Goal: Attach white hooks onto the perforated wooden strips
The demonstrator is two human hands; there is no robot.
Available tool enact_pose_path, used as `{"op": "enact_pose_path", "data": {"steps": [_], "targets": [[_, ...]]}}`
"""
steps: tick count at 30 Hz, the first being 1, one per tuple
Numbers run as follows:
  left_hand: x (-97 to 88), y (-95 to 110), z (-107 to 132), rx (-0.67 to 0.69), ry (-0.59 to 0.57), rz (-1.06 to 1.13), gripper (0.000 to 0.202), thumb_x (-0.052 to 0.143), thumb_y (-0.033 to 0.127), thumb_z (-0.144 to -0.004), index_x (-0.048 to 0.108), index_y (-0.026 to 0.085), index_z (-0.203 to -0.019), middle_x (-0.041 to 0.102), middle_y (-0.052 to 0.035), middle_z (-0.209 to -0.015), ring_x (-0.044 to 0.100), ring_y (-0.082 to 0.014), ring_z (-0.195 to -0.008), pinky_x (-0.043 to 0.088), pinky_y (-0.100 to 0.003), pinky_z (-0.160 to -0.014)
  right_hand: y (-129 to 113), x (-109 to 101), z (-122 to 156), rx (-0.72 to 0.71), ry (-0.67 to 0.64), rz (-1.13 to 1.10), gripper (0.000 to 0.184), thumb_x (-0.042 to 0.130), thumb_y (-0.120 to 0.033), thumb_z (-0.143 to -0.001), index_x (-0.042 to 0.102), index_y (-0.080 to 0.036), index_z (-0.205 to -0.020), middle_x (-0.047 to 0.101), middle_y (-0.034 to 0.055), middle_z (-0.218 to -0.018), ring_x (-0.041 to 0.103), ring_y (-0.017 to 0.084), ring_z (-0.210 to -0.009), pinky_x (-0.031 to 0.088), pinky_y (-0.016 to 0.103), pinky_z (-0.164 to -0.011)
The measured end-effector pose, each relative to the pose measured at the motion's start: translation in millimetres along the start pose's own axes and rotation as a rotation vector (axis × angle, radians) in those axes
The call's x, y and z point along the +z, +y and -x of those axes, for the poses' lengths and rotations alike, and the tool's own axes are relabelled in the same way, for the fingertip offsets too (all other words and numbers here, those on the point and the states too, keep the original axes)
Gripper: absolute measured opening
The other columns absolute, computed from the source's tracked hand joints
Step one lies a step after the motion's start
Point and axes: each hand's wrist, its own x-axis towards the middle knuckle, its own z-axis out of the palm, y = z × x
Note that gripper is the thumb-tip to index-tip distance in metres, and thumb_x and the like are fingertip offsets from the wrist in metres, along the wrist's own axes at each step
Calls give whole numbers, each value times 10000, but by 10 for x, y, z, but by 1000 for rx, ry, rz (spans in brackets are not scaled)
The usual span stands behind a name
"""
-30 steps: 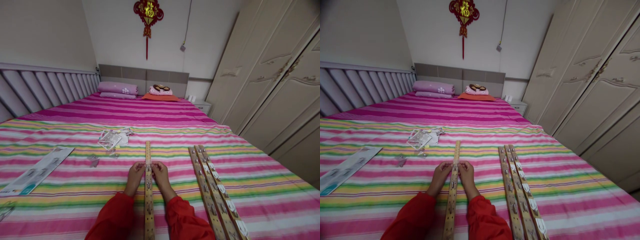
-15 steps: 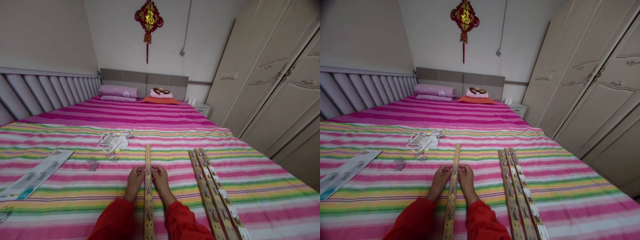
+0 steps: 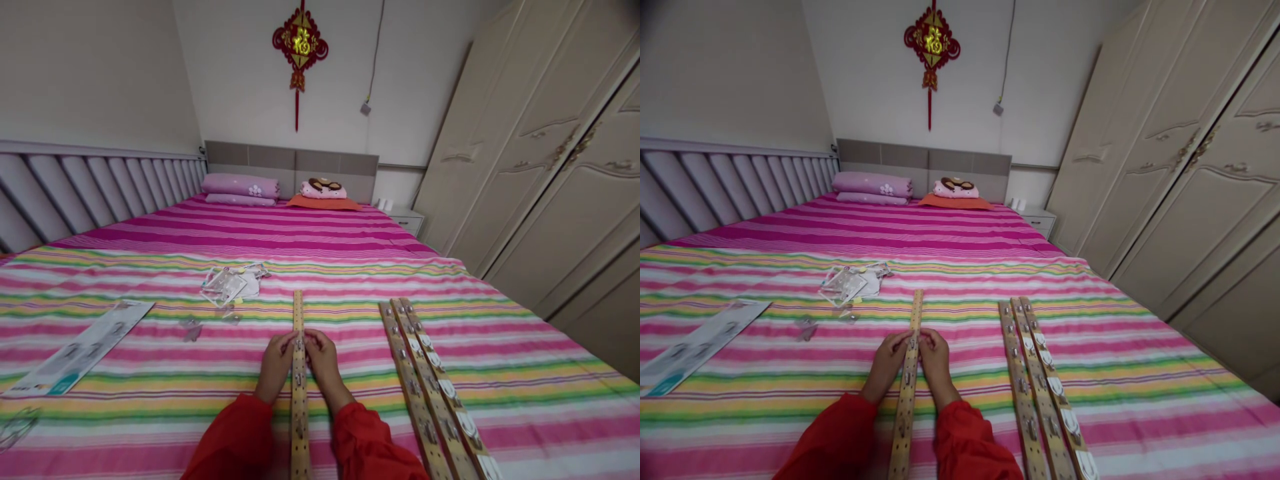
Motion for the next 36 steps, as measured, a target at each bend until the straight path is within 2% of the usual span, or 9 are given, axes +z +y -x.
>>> {"op": "enact_pose_path", "data": {"steps": [6, 10, 12, 17, 23, 27, 32, 36], "targets": [[-14, 22, 23, 46, -7, -27, 285, 544, 339, -768, 710, 206, -958, 650, -65, -922, 620, -204, -902, 489, -364, -858, -90, 20, 66, -8, 1, 7, 294, 670, -360, -620, 694, -167, -839, 566, -51, -505, 453, 93, -408, 356, 204, -390], [5, -6, 29, -62, 13, 59, 401, 570, 386, -736, 657, 168, -1061, 648, -74, -927, 639, -192, -775, 531, -354, -736, -145, 30, 118, -11, -23, 1, 286, 664, -361, -627, 711, -165, -829, 564, -46, -480, 445, 100, -403, 364, 215, -400], [14, -18, 27, -79, 31, 84, 395, 578, 389, -721, 661, 156, -1030, 654, -77, -908, 646, -195, -771, 535, -355, -730, -149, 33, 125, -15, -25, -6, 289, 670, -363, -617, 713, -160, -818, 573, -40, -483, 440, 98, -398, 362, 215, -398], [0, 5, 33, -3, 32, 42, 276, 573, 356, -724, 702, 182, -895, 675, -76, -889, 645, -221, -883, 509, -382, -846, -130, 29, 115, -17, -9, 5, 305, 686, -361, -601, 724, -159, -827, 578, -40, -480, 449, 99, -397, 355, 209, -388], [-30, 76, 78, -33, 16, 53, 303, 590, 385, -689, 712, 175, -869, 688, -79, -856, 655, -231, -844, 520, -379, -811, -124, 13, 160, -34, -20, 11, 288, 684, -351, -604, 723, -153, -809, 590, -37, -498, 441, 90, -383, 345, 206, -379], [-66, 108, 180, -55, 3, 78, 318, 614, 404, -660, 713, 169, -850, 693, -75, -834, 658, -236, -824, 520, -376, -799, -95, -12, 270, -47, -18, 31, 308, 691, -399, -615, 721, -157, -804, 578, -36, -489, 455, 107, -397, 348, 211, -369], [-102, 105, 423, -14, -47, 53, 283, 599, 390, -691, 716, 197, -862, 688, -76, -869, 650, -232, -856, 511, -377, -821, -58, -69, 494, -30, -27, 56, 315, 693, -425, -612, 716, -179, -807, 599, -19, -512, 523, 148, -451, 390, 233, -388], [-223, 82, 488, -109, -122, 146, 349, 661, 422, -635, 702, 163, -865, 678, -72, -776, 638, -211, -721, 515, -353, -697, -51, -127, 623, 45, -3, 40, 390, 713, -412, -601, 696, -171, -907, 538, -51, -466, 460, 118, -374, 361, 225, -355]]}}
